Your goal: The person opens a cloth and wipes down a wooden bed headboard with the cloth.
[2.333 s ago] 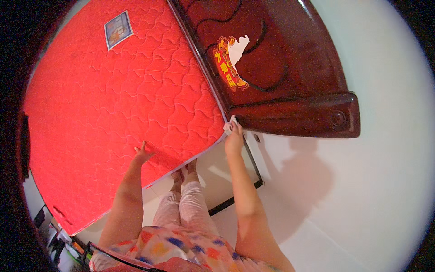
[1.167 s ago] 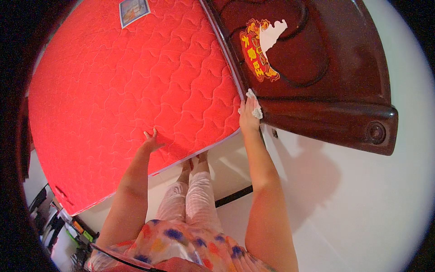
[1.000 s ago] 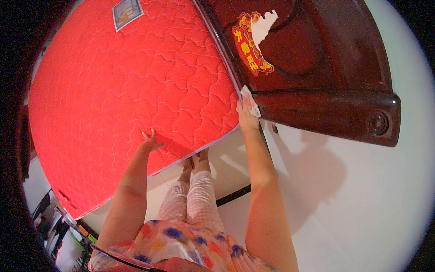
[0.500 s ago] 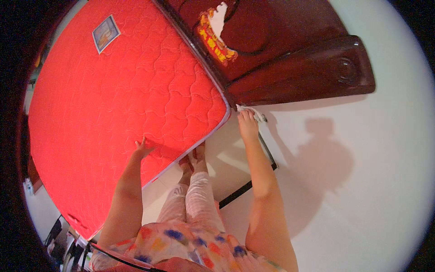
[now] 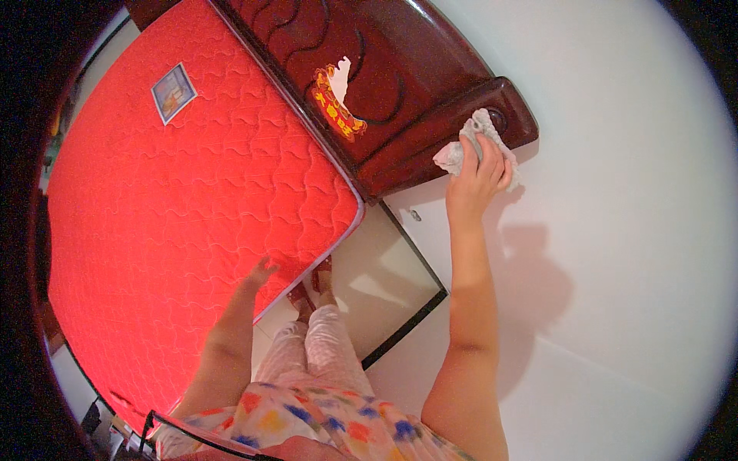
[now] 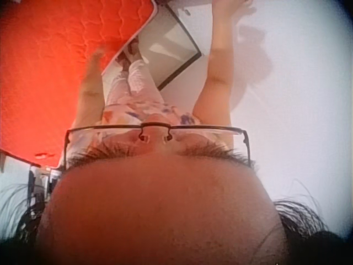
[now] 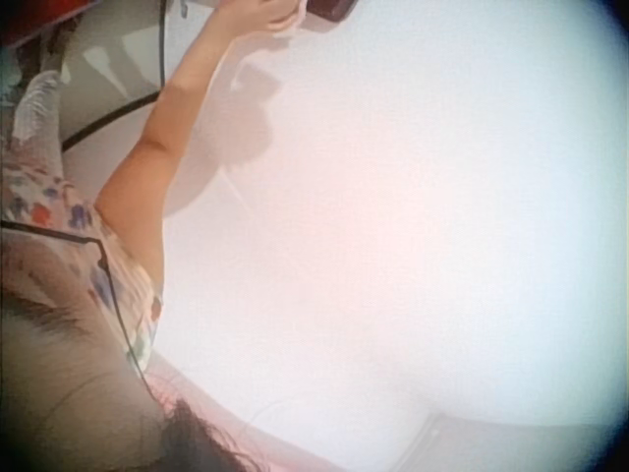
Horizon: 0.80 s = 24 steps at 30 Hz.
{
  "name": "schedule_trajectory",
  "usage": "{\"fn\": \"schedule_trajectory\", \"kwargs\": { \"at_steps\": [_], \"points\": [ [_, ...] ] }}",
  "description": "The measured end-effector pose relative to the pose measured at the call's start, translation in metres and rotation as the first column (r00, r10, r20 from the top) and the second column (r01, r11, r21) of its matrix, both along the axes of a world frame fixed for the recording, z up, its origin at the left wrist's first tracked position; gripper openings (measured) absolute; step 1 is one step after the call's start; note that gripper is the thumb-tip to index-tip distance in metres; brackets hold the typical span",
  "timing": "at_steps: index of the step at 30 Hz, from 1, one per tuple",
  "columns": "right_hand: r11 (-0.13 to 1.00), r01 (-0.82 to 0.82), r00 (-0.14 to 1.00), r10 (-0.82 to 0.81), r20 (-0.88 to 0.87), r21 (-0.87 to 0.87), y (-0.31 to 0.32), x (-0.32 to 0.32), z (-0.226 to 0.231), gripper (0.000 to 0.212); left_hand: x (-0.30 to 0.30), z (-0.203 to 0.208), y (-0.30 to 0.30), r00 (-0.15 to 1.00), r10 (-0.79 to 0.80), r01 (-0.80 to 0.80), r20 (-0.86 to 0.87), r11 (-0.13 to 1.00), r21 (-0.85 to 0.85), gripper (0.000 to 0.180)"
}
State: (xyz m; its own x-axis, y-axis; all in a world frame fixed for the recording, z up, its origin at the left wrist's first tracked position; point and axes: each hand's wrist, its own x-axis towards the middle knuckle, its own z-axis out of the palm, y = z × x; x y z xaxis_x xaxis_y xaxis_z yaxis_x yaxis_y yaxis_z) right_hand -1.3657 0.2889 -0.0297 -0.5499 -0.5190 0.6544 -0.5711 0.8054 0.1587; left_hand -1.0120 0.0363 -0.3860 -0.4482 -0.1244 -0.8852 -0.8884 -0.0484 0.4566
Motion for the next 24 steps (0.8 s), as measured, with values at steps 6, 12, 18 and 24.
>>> {"fn": "schedule_trajectory", "kwargs": {
  "at_steps": [6,12,18,24],
  "points": [
    [0.978,-0.060,0.997,0.051,0.049,0.199,-0.012,0.008,-0.062,0.035,0.006,-0.012,0.016,0.989,-0.058,0.048,-0.135,0.996,-0.082,0.071],
    [0.940,-0.237,0.951,0.172,0.258,0.245,-0.020,0.028,-0.149,0.033,0.049,-0.064,0.017,0.995,-0.023,0.014,-0.098,0.995,-0.099,0.067],
    [0.923,-0.253,0.905,0.120,0.408,0.290,-0.028,0.045,-0.218,0.028,0.069,-0.056,0.004,0.992,-0.031,0.010,-0.121,0.986,-0.168,0.062],
    [0.882,-0.297,0.761,-0.013,0.648,0.366,-0.038,0.049,-0.275,0.020,0.054,-0.043,0.000,0.991,0.135,-0.134,-0.001,0.988,-0.070,0.061]
  ]
}}
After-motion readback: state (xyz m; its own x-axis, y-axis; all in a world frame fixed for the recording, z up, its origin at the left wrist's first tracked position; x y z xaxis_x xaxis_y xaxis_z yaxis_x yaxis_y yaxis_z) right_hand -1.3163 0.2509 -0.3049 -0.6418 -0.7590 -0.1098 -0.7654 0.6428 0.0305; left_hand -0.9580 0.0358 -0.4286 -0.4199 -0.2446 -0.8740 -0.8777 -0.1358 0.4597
